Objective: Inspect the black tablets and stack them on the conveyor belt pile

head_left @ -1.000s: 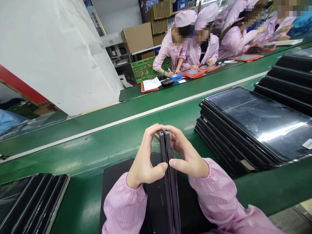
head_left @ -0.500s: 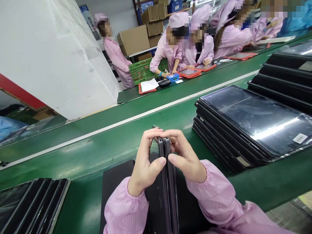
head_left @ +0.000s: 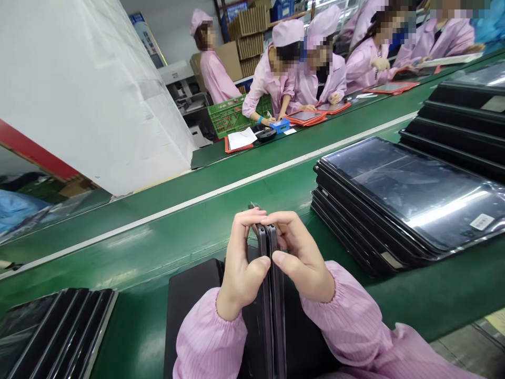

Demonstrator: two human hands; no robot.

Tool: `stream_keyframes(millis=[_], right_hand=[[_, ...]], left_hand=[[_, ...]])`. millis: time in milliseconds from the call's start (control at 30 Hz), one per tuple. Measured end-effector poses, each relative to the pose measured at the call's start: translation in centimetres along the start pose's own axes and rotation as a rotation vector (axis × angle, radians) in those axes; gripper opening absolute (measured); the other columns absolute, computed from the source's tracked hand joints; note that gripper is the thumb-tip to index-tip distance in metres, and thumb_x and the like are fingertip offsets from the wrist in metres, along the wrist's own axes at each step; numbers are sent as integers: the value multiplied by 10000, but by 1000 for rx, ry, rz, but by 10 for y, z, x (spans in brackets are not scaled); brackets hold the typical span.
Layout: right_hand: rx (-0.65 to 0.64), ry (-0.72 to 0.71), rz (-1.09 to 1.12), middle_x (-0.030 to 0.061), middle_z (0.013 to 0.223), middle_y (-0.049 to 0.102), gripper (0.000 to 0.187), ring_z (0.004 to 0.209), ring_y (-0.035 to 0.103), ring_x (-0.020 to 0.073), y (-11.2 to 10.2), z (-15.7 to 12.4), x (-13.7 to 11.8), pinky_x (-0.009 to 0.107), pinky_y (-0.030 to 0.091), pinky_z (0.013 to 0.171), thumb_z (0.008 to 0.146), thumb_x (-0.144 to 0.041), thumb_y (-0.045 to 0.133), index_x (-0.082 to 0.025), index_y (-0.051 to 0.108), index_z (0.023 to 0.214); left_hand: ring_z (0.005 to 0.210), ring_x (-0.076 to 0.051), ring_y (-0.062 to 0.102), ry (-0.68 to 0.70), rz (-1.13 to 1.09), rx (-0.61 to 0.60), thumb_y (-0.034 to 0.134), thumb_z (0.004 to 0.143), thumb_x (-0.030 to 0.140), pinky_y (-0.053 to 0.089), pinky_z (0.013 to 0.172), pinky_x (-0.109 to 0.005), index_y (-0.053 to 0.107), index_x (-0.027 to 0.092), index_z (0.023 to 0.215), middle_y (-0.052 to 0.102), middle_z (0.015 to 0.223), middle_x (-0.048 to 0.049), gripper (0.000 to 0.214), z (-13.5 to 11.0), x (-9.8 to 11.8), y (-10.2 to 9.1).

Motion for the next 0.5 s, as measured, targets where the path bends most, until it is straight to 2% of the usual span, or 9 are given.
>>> stream_keyframes(millis=[133, 233, 400, 500], right_hand=[[11, -13, 27, -26, 820, 467, 370, 642, 369, 148, 2, -1, 1, 299, 357, 631, 841, -175, 549, -299, 566, 1189], [26, -6, 23, -22, 815, 447, 355, 681, 411, 164, 3, -3, 2, 316, 377, 660, 871, -203, 550, -310, 563, 1210], [68, -2, 9, -24, 810, 428, 366, 718, 442, 175, 4, -5, 2, 327, 394, 692, 864, -195, 537, -332, 567, 1202], [95, -1, 4, -16, 855, 498, 354, 711, 455, 166, 3, -3, 3, 316, 386, 673, 842, -184, 528, -311, 574, 1170]], left_hand=[[1151, -290, 571, 17, -17, 64, 617, 834, 569, 414, 1062, -505, 623, 312, 1121, 604, 1158, -38, 385, -1, -2, 4], [1128, -288, 585, 20, -14, 116, 623, 829, 566, 444, 1028, -493, 646, 305, 1097, 617, 1168, -38, 375, -1, -2, 6], [1178, -279, 572, 58, 15, 131, 622, 840, 550, 446, 1038, -455, 655, 300, 1120, 640, 1173, -36, 377, -3, 0, 11], [1258, -292, 533, 56, 23, 175, 560, 875, 568, 405, 1091, -468, 636, 309, 1179, 623, 1254, -45, 406, -10, -10, 18]])
Point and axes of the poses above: each hand's wrist, its own z-axis towards the middle knuckle, its own y-axis out of the palm, x = y × z, the point moved 1 cm from there along z, towards the middle knuckle
